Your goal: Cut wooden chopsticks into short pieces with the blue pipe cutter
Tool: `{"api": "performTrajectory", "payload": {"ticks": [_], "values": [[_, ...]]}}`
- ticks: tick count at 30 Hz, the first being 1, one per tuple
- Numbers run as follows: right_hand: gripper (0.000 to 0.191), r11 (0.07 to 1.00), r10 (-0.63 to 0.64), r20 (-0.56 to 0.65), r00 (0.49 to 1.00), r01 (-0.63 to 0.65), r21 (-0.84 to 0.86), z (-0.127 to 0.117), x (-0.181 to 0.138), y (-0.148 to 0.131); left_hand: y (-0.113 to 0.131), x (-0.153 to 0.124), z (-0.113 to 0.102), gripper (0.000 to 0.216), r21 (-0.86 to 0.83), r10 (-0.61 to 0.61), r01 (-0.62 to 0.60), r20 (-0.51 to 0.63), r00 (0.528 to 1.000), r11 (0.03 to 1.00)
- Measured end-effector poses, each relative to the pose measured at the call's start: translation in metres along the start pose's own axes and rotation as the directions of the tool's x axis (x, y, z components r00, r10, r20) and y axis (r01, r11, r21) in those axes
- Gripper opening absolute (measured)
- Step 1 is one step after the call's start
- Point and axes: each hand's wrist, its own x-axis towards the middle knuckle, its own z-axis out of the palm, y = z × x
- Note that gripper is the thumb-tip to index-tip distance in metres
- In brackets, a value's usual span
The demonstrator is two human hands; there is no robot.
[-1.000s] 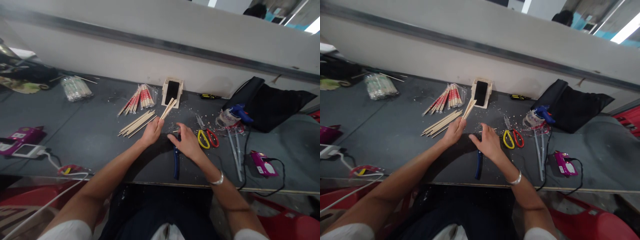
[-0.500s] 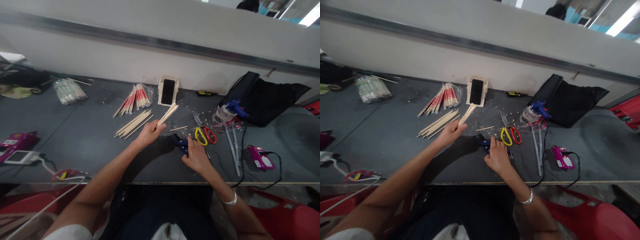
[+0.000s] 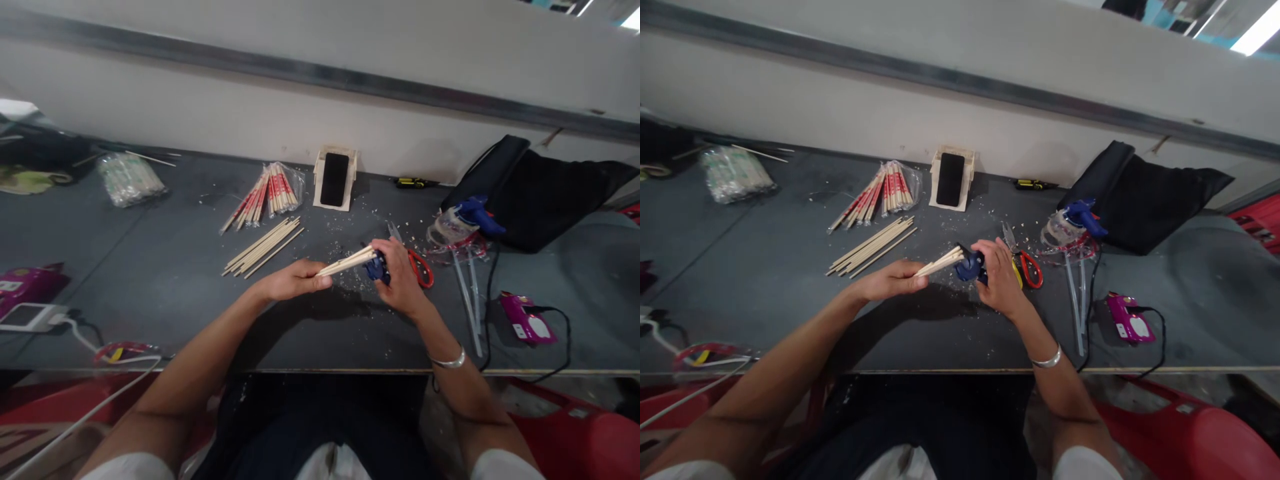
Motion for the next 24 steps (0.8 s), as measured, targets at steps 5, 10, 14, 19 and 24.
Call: {"api": "performTrajectory", "payload": {"ticks": [5, 10, 14, 19, 24], "values": [[0.049, 0.997, -0.058, -0.040, 0.998, 0.060, 0.038, 0.003, -0.001, -0.009, 0.001, 0.002, 0.008, 0.060, -0.044, 0.030, -0.025, 0.111, 0.993, 0.999], [0.054, 0.991, -0.112, 0.017, 0.994, 0.110, 0.070, 0.007, -0.004, -0.018, -0.001, 0.003, 0.018, 0.055, -0.078, 0.046, -0.031, 0.196, 0.980, 0.996], [0.056, 0.980, -0.175, 0.064, 0.982, 0.168, 0.102, 0.011, -0.008, -0.018, -0.001, 0.005, 0.019, 0.053, -0.094, 0.067, -0.047, 0.222, 0.973, 0.994], [0.060, 0.972, -0.206, 0.012, 0.978, 0.204, 0.115, 0.011, -0.011, -0.015, 0.001, 0.005, 0.019, 0.054, -0.110, 0.054, -0.029, 0.234, 0.971, 0.993], [0.058, 0.981, -0.176, 0.021, 0.984, 0.173, 0.090, 0.012, -0.013, -0.015, 0.000, 0.005, 0.021, 0.055, -0.115, 0.046, -0.019, 0.237, 0.970, 0.993]]}}
